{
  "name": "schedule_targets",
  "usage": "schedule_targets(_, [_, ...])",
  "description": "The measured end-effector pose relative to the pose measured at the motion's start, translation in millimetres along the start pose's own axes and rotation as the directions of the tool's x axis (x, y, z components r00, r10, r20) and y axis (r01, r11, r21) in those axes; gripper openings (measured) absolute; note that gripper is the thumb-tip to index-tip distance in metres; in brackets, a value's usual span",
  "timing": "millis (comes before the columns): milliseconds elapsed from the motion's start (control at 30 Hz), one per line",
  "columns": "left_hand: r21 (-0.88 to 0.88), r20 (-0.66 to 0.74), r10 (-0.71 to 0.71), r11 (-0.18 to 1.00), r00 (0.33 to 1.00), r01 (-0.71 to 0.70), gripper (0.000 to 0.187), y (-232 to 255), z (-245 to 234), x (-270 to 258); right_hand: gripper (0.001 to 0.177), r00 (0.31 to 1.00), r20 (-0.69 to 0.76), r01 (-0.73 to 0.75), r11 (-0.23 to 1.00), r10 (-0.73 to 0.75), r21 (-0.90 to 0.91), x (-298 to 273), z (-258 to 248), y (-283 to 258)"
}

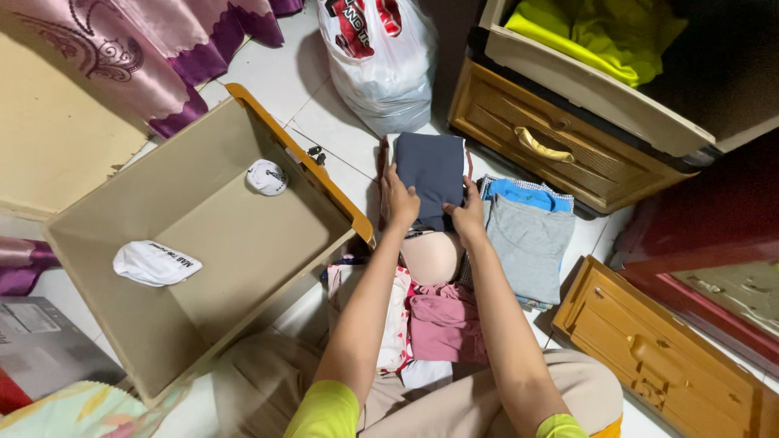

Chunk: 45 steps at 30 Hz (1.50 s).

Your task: The person folds a gray shirt, a pair of dark blue shorts, a pair of white socks, and a pink garment by hand, then places them into an open drawer.

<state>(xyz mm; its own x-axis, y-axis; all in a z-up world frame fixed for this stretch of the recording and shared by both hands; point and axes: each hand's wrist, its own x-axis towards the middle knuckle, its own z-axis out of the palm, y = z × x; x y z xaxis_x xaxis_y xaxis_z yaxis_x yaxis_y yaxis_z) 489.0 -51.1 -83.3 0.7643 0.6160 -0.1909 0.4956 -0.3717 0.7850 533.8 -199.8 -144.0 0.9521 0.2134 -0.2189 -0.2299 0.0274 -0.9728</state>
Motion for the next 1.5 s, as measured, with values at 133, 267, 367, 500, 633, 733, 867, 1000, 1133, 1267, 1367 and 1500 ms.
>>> schedule_targets(133, [0.183,-0.067,0.215,0.963,0.974,-0.200,0.071,6.6,-1.1,-6.5,0.087,0.864,0.006,0.364,0.615,-0.504,-0.700,-16.9,13.2,-30.9])
schedule_targets(267, [0.489,0.072,0.536,0.716,0.841,-0.498,0.054,-6.9,9.8,5.5,0.065,0.842,0.228,0.442,0.385,-0.488,-0.810,-6.7,29.2,-36.5])
schedule_targets(367, [0.477,0.239,0.312,0.788,0.920,-0.391,0.059,-19.4,17.9,17.1,0.053,0.913,0.310,0.383,0.297,-0.264,-0.875,5.7,31.9,-22.5])
schedule_targets(500, [0.457,0.237,0.277,0.814,0.931,-0.359,0.062,-23.8,26.5,28.6,0.055,0.919,0.310,0.373,0.287,-0.243,-0.882,17.7,27.6,-4.3])
schedule_targets(633, [0.445,0.230,0.282,0.821,0.931,-0.359,0.067,-34.7,34.6,30.9,0.054,0.924,0.315,0.374,0.338,-0.218,-0.863,19.0,25.6,1.4])
schedule_targets(733, [0.421,0.196,0.310,0.830,0.930,-0.366,0.067,-50.1,45.0,25.8,0.053,0.936,0.305,0.348,0.331,-0.175,-0.877,14.8,25.5,3.2])
schedule_targets(867, [0.394,0.231,0.293,0.844,0.928,-0.364,0.070,-58.3,42.3,8.3,0.053,0.927,0.330,0.372,0.321,-0.179,-0.871,12.0,20.2,-3.1])
schedule_targets(1000, [0.389,0.214,0.482,0.756,0.850,-0.526,0.063,-46.0,-8.9,-39.3,0.046,0.896,0.353,0.438,0.395,-0.270,-0.808,-6.1,14.5,-23.0])
schedule_targets(1133, [-0.071,0.180,0.521,0.853,0.835,-0.517,0.035,-25.5,-105.0,-120.0,0.032,0.798,0.210,0.553,0.550,-0.564,-0.626,-72.4,42.0,-61.0])
schedule_targets(1267, [-0.261,-0.022,0.411,0.878,0.912,-0.402,0.027,-52.4,-188.3,-163.6,0.024,0.722,0.215,0.655,0.550,-0.657,-0.518,-153.8,95.1,-95.3])
schedule_targets(1367, [-0.289,-0.300,0.249,0.896,0.921,-0.337,0.022,-121.4,-231.0,-149.6,0.020,0.669,0.383,0.732,0.476,-0.637,-0.487,-202.8,143.0,-100.8])
schedule_targets(1500, [-0.259,-0.596,-0.038,0.955,0.802,-0.147,0.040,-233.0,-289.7,-77.1,0.022,0.533,0.652,0.845,0.372,-0.539,-0.383,-237.2,191.1,-91.6])
